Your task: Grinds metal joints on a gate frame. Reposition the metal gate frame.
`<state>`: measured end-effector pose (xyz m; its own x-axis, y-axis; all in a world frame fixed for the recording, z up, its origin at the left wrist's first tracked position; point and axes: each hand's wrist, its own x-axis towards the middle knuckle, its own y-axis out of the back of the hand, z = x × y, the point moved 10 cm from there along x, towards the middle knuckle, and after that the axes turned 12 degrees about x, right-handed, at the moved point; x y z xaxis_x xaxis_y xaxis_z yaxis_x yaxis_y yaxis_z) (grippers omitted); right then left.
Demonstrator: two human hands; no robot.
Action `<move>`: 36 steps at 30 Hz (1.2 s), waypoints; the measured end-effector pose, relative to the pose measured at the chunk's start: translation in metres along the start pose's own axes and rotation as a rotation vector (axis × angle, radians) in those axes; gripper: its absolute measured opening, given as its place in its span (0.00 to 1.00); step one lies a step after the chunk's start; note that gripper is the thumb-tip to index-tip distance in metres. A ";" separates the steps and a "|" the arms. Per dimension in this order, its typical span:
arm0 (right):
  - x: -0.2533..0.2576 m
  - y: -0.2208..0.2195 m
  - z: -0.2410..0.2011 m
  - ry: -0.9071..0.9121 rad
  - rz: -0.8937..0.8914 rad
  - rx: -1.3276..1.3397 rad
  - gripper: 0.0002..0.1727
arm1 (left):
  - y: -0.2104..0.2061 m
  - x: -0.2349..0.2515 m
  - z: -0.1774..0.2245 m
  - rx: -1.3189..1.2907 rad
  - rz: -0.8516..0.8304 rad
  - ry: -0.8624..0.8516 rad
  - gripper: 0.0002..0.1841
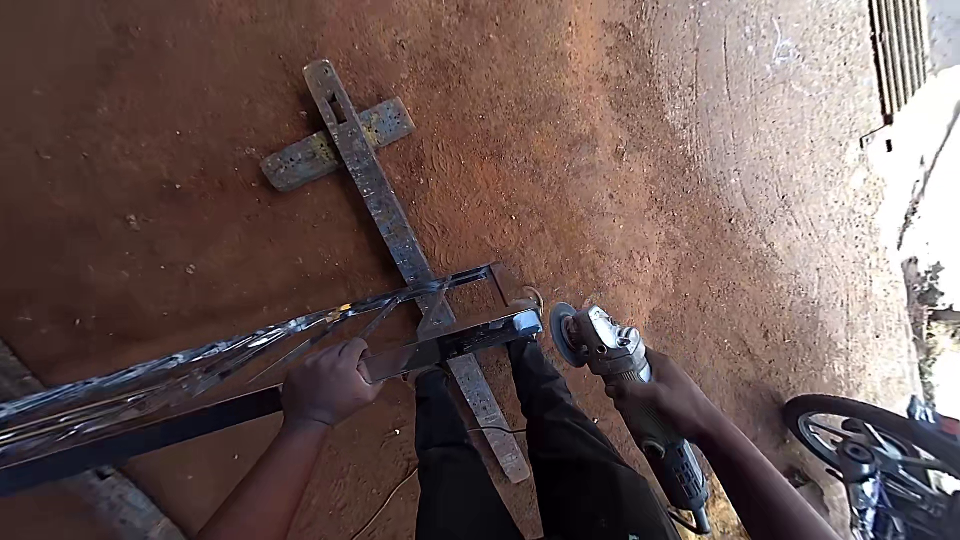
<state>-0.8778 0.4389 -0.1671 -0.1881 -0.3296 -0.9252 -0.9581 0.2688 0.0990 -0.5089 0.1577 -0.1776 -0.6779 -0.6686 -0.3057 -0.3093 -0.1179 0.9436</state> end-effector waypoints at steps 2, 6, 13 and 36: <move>0.018 -0.011 0.019 -0.031 -0.153 0.228 0.40 | -0.002 0.001 0.000 0.022 -0.047 0.006 0.22; 0.038 -0.036 0.041 -0.064 -0.390 0.444 0.35 | -0.007 0.000 -0.001 0.060 -0.127 0.023 0.25; 0.053 -0.048 0.028 0.012 -0.497 0.480 0.28 | -0.003 0.001 0.005 0.084 -0.229 0.038 0.31; 0.060 -0.051 0.035 0.001 -0.612 0.515 0.27 | -0.002 0.002 0.009 0.113 -0.310 0.073 0.25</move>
<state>-0.8327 0.4370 -0.2403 0.3385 -0.5541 -0.7605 -0.6713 0.4241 -0.6078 -0.5158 0.1632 -0.1816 -0.4919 -0.6651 -0.5619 -0.5675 -0.2445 0.7862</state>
